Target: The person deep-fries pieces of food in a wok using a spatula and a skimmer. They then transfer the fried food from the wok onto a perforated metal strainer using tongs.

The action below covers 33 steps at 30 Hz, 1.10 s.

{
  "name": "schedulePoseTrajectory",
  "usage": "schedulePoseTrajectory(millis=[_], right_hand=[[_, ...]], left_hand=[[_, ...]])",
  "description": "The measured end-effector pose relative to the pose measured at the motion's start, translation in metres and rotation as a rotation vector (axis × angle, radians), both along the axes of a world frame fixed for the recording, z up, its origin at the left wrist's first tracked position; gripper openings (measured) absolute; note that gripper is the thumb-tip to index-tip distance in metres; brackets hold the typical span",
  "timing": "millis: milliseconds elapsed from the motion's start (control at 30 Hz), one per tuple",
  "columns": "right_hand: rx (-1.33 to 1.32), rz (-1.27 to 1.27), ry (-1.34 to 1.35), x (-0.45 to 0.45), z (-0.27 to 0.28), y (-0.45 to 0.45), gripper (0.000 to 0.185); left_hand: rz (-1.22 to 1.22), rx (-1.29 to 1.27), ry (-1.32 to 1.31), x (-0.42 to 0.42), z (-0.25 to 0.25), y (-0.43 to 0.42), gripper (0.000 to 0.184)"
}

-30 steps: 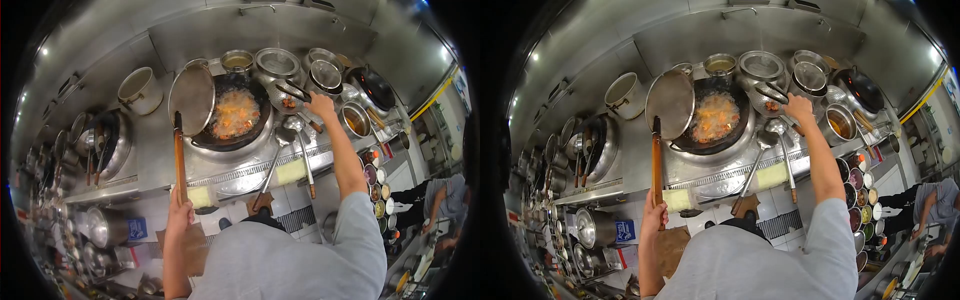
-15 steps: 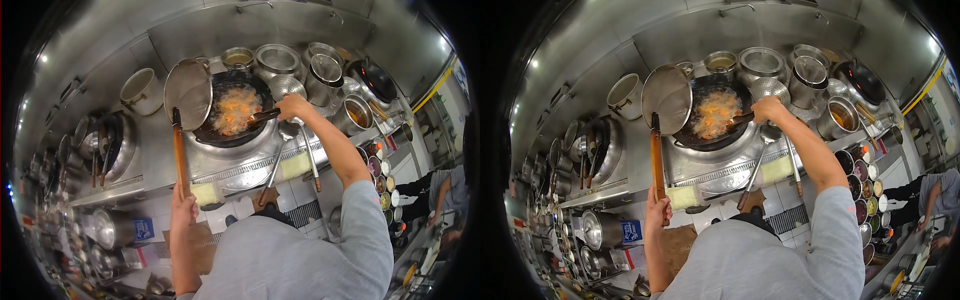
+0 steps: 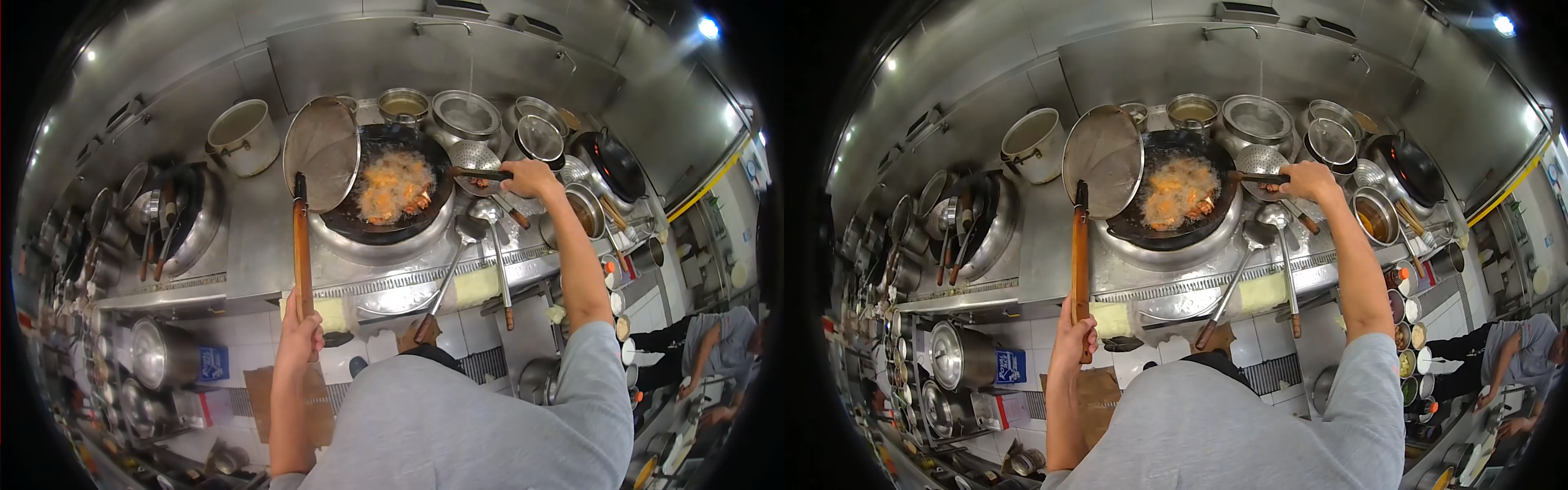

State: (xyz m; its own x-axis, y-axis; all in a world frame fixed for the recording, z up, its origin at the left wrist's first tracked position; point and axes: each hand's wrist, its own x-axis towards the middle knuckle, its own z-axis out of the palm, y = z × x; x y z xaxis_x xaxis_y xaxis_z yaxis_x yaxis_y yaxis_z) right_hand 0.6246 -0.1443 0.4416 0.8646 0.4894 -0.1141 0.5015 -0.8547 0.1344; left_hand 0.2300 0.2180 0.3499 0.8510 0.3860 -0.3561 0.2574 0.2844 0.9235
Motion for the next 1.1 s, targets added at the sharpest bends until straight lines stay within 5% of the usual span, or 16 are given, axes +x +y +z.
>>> schedulePoseTrajectory(millis=[533,867,1100], right_hand=[[-0.124,0.141,0.137,0.017,-0.044,0.061,0.048],[0.003,-0.063,-0.022,0.012,0.002,-0.028,0.052],[-0.089,-0.268,-0.076,0.067,-0.052,-0.055,0.055]], left_hand=[[0.015,-0.028,-0.005,-0.01,0.001,-0.009,0.078],[-0.006,-0.023,0.009,-0.002,-0.001,-0.011,0.077],[0.037,0.066,-0.011,0.034,-0.023,-0.007,0.072]])
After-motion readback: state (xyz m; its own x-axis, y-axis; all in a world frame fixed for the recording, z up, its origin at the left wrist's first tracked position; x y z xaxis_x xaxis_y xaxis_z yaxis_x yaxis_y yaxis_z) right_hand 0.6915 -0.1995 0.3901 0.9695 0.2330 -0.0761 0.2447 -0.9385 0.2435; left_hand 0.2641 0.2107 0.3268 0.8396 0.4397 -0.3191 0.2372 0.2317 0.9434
